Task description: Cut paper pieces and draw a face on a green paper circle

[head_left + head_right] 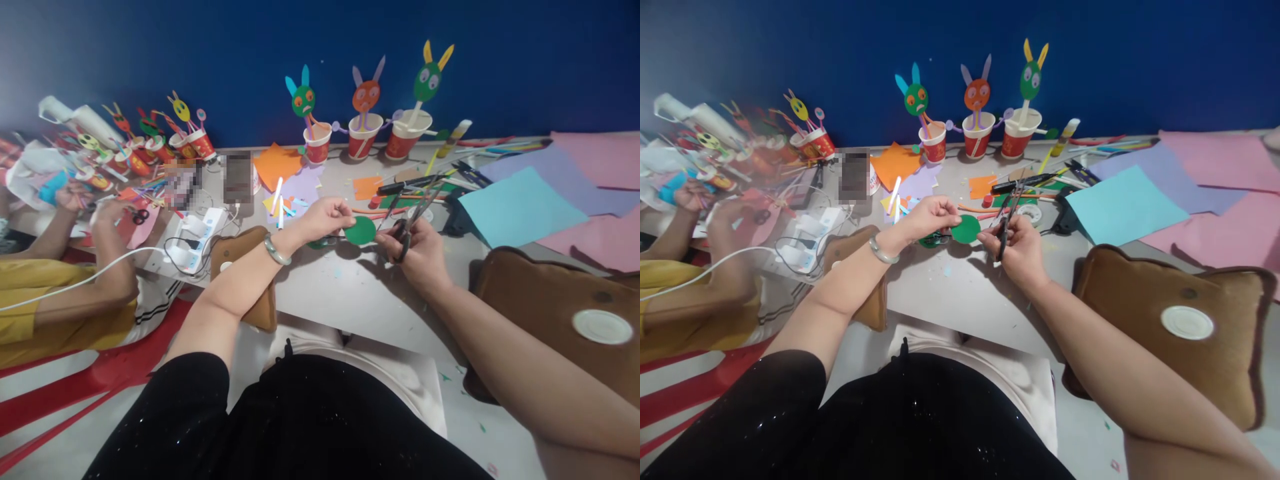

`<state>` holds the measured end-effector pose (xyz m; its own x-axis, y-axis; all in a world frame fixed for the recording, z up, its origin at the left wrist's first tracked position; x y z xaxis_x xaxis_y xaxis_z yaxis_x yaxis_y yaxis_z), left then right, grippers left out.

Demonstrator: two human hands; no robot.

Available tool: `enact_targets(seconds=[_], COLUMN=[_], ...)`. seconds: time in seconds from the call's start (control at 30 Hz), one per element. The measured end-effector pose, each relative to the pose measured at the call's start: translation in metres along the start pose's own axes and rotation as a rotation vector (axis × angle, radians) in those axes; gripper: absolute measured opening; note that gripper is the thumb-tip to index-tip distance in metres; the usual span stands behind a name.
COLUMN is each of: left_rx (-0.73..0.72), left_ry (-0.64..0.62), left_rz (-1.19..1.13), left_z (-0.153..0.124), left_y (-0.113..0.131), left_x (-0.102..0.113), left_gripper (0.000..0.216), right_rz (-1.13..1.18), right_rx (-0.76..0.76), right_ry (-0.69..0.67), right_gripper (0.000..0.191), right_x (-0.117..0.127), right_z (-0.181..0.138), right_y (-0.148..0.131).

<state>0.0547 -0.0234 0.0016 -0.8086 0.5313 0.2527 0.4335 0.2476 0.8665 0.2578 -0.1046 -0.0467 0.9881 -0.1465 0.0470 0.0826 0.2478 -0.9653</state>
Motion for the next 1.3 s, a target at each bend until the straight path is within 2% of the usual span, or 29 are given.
enact_targets(seconds=[0.13, 0.27, 0.33, 0.4, 0.47, 0.53, 0.6, 0.67, 0.77, 0.87, 0.97, 1.07, 1.17, 1.3], left_rx=[0.030, -0.014, -0.060, -0.091, -0.106, -0.141, -0.214, -0.315, -0.411, -0.475, -0.456, -0.460, -0.473, -0.519], left_ry=[-0.049, -0.011, 0.094, 0.239, 0.367, 0.420, 0.370, 0.247, 0.093, 0.083, 0.064, 0.082, 0.084, 0.032], left_rz=[0.172, 0.497, 0.697, 0.872, 1.000, 1.080, 1.140, 1.205, 1.291, 1.368, 1.373, 1.384, 1.443, 1.446], left_z=[-0.008, -0.016, -0.022, -0.028, -0.033, -0.037, -0.043, -0.051, -0.068, -0.083, -0.089, -0.091, -0.092, -0.095], left_y=[-0.008, -0.009, -0.004, 0.002, 0.007, 0.011, 0.012, 0.008, -0.003, -0.015, -0.027, -0.035, -0.042, -0.046], left_x=[-0.020, -0.019, -0.013, -0.007, -0.006, -0.009, -0.019, -0.035, -0.060, -0.080, -0.093, -0.098, -0.101, -0.102], left_gripper=[0.023, 0.009, 0.002, 0.014, 0.025, 0.032, 0.035, 0.034, 0.033, 0.034, 0.046, 0.060, 0.076, 0.084], right_rz=[-0.050, -0.096, -0.123, -0.154, -0.167, -0.168, -0.171, -0.169, -0.052, 0.134, 0.170, 0.116, 0.010, -0.361], right_rx=[-0.022, -0.094, -0.120, -0.119, -0.091, -0.018, 0.073, 0.111, -0.007, -0.194, -0.242, -0.208, -0.186, -0.267], right_ry=[-0.031, -0.152, -0.197, -0.195, -0.131, 0.007, 0.153, 0.215, 0.109, -0.021, -0.033, 0.029, 0.103, 0.062], right_gripper=[0.048, 0.050, 0.051, 0.051, 0.052, 0.052, 0.049, 0.046, 0.047, 0.056, 0.055, 0.048, 0.052, 0.062], right_x=[0.002, 0.002, 0.001, -0.001, 0.000, 0.004, 0.011, 0.018, 0.018, 0.008, -0.001, 0.001, 0.016, 0.050], right_z=[0.002, 0.003, 0.002, 0.003, 0.005, 0.010, 0.014, 0.016, 0.007, -0.011, -0.024, -0.025, -0.023, -0.031], right_y=[0.003, 0.008, 0.009, 0.010, 0.008, 0.001, -0.009, -0.021, -0.029, -0.021, -0.005, 0.001, -0.005, -0.021])
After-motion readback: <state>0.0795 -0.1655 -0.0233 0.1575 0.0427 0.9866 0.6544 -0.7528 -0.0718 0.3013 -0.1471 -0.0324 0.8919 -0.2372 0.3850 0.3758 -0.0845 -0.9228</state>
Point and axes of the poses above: each hand's wrist, its own z-axis towards the middle knuckle, its own x-axis out of the back of the hand, y = z × x, the point moved 2 cm from there along z, towards the middle knuckle, and after that the axes turned 14 degrees about x, right-handed, at the moved point
